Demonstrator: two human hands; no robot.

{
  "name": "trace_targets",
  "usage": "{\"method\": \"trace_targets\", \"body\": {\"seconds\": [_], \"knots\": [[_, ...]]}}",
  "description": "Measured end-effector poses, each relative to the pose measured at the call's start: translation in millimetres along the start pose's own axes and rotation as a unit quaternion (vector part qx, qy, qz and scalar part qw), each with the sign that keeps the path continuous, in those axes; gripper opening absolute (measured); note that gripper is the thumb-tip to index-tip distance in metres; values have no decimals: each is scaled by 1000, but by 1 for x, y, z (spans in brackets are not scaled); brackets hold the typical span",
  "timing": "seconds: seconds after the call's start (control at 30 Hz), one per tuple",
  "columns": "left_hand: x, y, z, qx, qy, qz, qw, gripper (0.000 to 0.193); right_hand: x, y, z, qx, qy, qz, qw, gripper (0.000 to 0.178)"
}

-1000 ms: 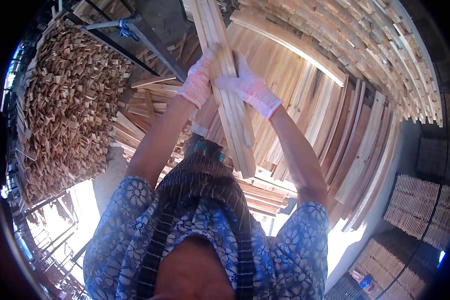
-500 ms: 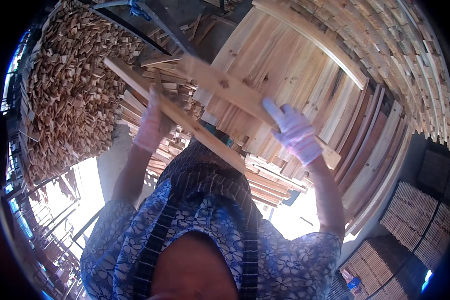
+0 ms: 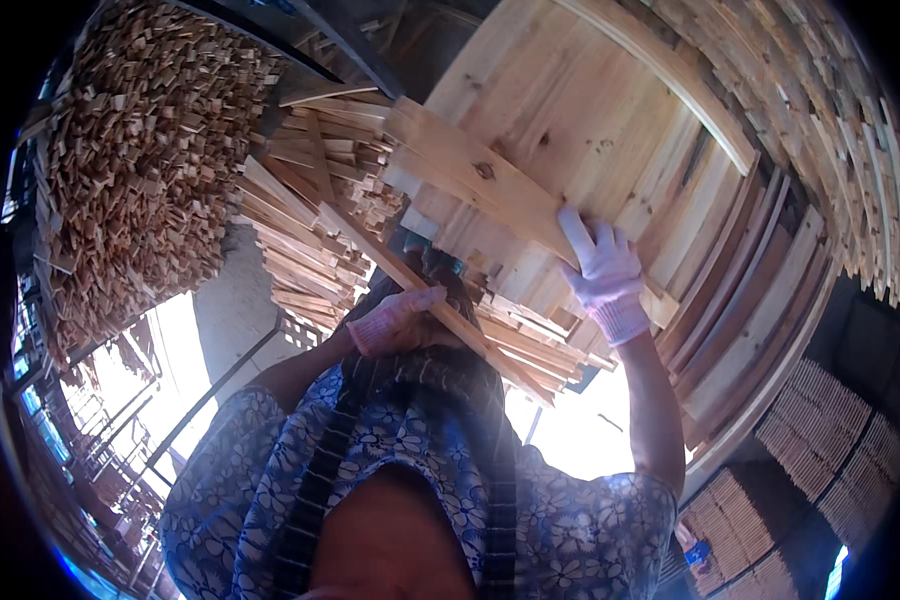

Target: The person stacks wooden planks on a metal rack in a lumber yard. They pick up planks from a pile on the floor and arrange them vertically on the rack, occasionally adjusting the stack to ensure alignment.

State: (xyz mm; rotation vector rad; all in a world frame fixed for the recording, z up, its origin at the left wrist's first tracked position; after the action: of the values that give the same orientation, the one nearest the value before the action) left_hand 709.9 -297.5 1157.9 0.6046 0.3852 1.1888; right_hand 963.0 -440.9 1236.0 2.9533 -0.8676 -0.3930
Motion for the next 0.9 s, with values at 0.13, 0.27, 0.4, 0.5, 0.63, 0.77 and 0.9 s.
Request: {"method": "trace_targets", "body": {"seconds": [0.13,0.27,0.4,0.5,0.63,0.77,0.9], "knots": [[-10,-38,1,-20,-29,-25,999,39,2,4,1,-3,4,13,1000,80],[8,-87,24,-20,33,-1,999,42,-2,-4,3,-30,38,12,999,78],[7,-83,25,-6,31,10,999,47,-6,-6,0,-44,53,23,997,72],[0,-78,17,1,14,16,1000,48,-8,-7,-1,-60,56,27,996,70],[-15,-41,10,2,-42,-22,999,39,4,3,-3,-31,13,26,999,73],[-31,-63,14,7,2,-30,1000,47,12,-2,-45,-5,-114,164,980,80],[-12,-82,30,-59,16,37,997,52,29,6,-43,189,-267,209,922,82]]}}
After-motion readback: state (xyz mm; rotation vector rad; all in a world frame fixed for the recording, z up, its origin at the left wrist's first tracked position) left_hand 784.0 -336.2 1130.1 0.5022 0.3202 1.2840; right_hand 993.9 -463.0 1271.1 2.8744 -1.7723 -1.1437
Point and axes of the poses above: each hand's wrist, its own y-axis away from the middle knuckle, its own z-axis out of the palm, x = y × z, the point moved 5 cm from there along -y, towards the middle knuckle, and after that the axes turned 4 degrees about x, right-handed, at the moved point
